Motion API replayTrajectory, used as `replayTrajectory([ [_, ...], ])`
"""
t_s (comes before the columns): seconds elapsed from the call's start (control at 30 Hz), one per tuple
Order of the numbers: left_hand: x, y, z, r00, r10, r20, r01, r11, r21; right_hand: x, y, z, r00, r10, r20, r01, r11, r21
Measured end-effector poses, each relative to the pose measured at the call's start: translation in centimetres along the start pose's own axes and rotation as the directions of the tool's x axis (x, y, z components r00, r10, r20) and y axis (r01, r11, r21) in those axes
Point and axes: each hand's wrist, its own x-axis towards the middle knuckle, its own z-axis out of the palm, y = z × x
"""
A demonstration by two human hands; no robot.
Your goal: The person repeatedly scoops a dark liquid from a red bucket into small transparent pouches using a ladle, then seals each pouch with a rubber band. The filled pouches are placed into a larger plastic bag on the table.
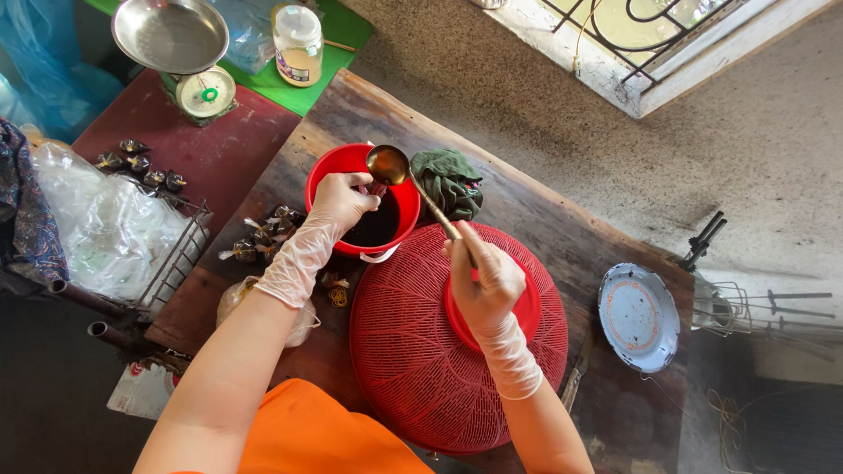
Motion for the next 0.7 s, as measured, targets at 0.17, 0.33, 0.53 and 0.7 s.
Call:
replayTrajectory([
  [0.17, -0.3, -0.8, -1.1, 1.000, 0.001, -0.029, -0.002, 1.000, -0.019, -1.8, 3.7, 2.3, 0.776, 0.626, -0.075, -0.519, 0.702, 0.487],
  [0.33, -1.3, -1.4, -3.1, 0.994, 0.046, -0.094, -0.040, 0.997, 0.067, -5.4, 7.4, 6.7, 0.770, 0.638, 0.017, -0.628, 0.754, 0.192],
  [0.53, -1.7, -1.1, -4.4, 0.995, 0.039, -0.094, -0.045, 0.997, -0.067, -10.0, 9.8, 12.0, 0.957, 0.251, 0.142, -0.221, 0.955, -0.199],
  [0.7, -1.8, -0.8, -4.8, 0.998, 0.005, -0.056, -0.016, 0.979, -0.204, -10.6, 10.6, 13.5, 0.627, 0.776, 0.066, -0.749, 0.578, 0.324],
])
